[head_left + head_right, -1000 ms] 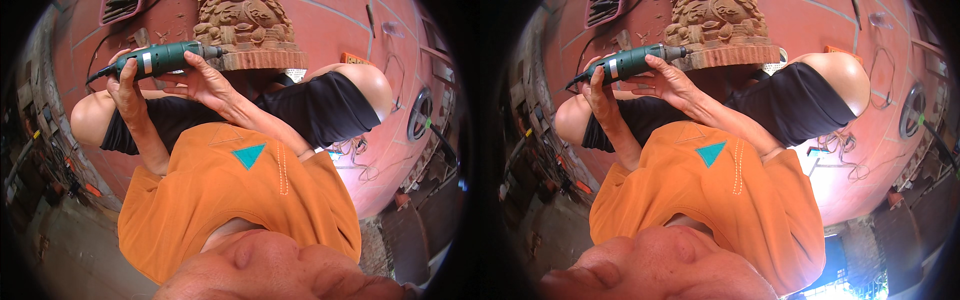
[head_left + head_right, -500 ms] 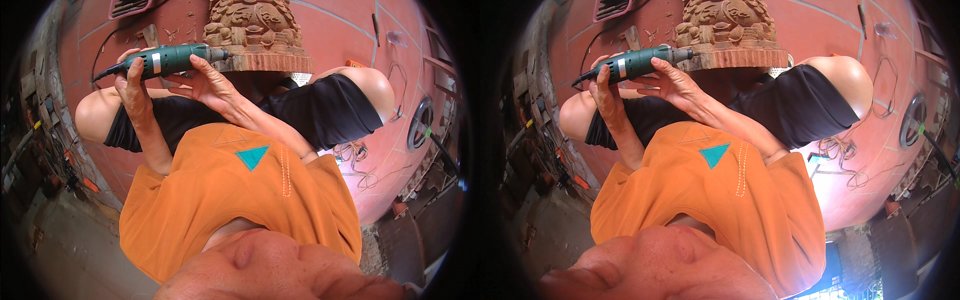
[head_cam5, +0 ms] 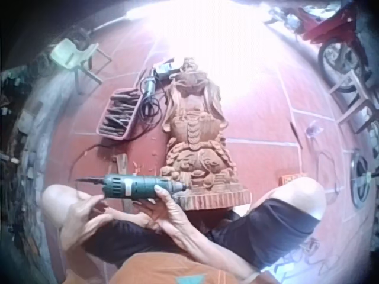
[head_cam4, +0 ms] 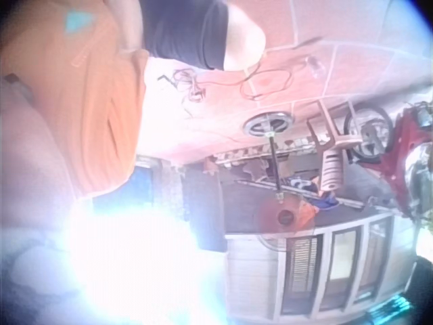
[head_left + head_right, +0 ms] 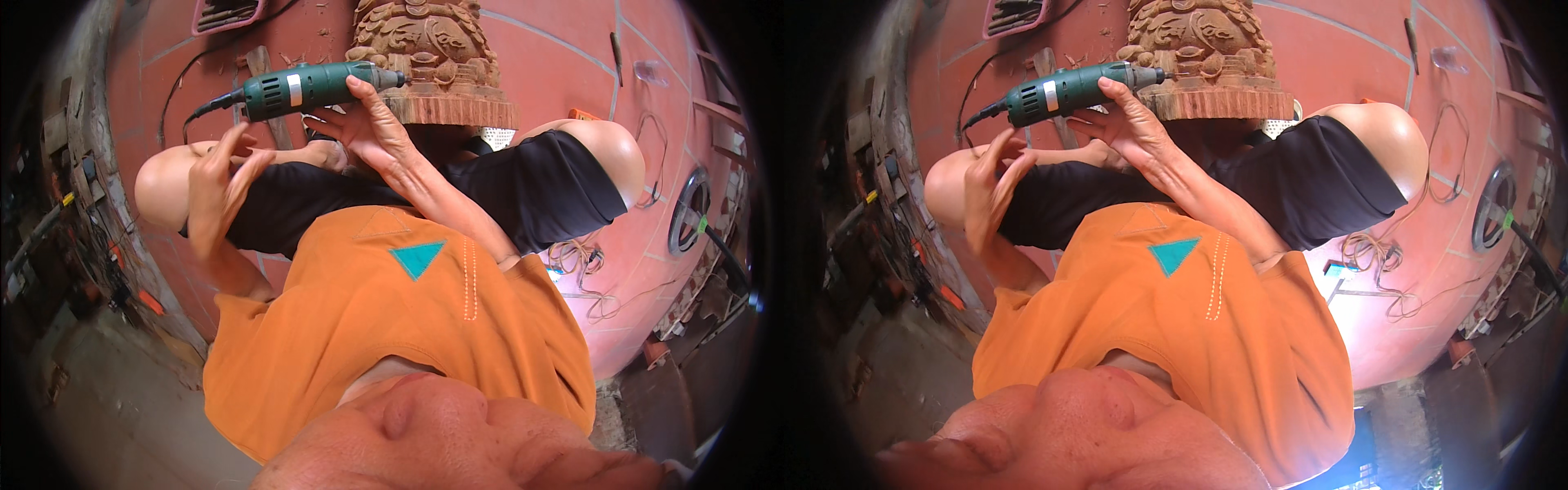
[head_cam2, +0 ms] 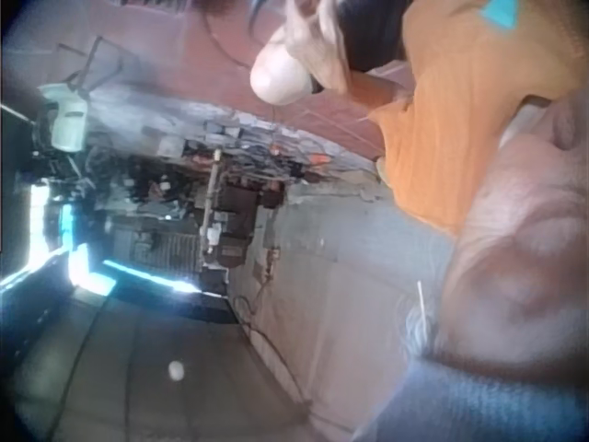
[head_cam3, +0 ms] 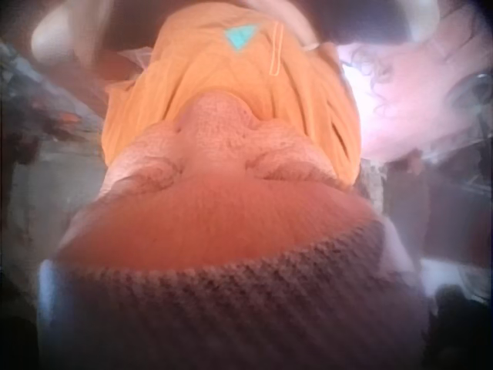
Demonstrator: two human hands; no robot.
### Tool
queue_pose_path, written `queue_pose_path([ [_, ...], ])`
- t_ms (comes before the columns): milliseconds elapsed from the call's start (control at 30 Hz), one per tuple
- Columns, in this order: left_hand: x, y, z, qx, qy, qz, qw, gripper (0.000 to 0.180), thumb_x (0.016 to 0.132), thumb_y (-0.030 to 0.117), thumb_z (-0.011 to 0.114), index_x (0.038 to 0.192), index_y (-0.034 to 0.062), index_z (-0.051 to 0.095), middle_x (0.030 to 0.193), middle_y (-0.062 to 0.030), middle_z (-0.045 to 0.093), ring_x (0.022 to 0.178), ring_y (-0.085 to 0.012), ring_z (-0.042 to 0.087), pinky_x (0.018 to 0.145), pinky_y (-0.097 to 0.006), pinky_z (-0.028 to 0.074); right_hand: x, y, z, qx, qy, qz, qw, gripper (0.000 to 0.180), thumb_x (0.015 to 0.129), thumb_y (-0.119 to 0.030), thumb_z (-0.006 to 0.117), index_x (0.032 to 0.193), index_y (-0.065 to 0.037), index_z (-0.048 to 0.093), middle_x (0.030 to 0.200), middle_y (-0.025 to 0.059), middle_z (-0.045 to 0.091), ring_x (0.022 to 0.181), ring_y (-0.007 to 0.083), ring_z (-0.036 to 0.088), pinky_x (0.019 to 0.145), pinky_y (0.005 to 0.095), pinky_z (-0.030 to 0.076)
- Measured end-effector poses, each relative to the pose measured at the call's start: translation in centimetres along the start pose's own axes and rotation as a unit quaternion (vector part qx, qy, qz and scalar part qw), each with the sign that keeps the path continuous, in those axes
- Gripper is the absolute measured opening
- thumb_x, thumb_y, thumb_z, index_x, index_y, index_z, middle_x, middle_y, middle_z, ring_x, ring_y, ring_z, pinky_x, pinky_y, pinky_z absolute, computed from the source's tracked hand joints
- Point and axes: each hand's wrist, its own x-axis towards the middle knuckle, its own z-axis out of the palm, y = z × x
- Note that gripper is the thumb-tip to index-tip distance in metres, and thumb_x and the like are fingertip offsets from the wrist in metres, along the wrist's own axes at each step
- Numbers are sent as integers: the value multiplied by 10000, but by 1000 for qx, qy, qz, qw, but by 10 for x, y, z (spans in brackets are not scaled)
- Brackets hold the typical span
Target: The person uses a handheld rotary tool to carve details into a wooden sculpture of a seated figure. They hold the tool with both hands and work on the lower portion of the figure, removing wood shavings as they refine the surface.
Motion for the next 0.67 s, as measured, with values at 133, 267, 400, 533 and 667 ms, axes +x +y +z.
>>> queue_pose_path([
  [133, -21, 63, -33, -198, 201, 296, 913, 273, 862, 278, 688, 1009, 55, 634, 848, -67, 667, 743, -185, 582, 634, -253, 443, 2, 0, -2, 3, 10, 9, 1000, 511, 811, -318, 744, 1192, -89, 492, 1163, 97, 578, 1087, 326, 574, 1008, 525, 440],
  [267, -44, 99, -67, -342, 170, 487, 785, 135, 845, 304, 712, 898, 206, 635, 724, 34, 629, 635, -155, 488, 626, -216, 403, 3, 6, -7, -9, 4, 23, 1000, 552, 795, -303, 763, 1207, -80, 471, 1175, 139, 575, 1098, 352, 585, 984, 524, 465],
  [400, -50, 84, -99, -256, 33, 620, 741, 324, 873, 281, 656, 1151, 198, 511, 878, 15, 609, 721, -151, 523, 694, -294, 387, 0, 6, -7, -5, 2, 26, 1000, 566, 793, -307, 766, 1209, -69, 465, 1183, 168, 570, 1098, 362, 585, 997, 513, 456],
  [533, -55, 103, -82, -280, 122, 652, 694, 358, 835, 297, 601, 1139, 184, 448, 869, 6, 617, 725, -144, 553, 691, -297, 401, 1, 10, -10, 1, -3, 26, 1000, 574, 793, -314, 765, 1212, -63, 463, 1185, 175, 569, 1098, 368, 585, 1005, 512, 450],
  [667, -43, 127, -63, -316, 179, 661, 657, 94, 797, 235, 622, 760, 169, 567, 760, 30, 641, 676, -114, 527, 655, -162, 409, -2, 10, -10, -11, 1, 25, 1000, 592, 794, -325, 763, 1226, -61, 458, 1229, 185, 542, 1134, 371, 564, 1005, 516, 443],
])
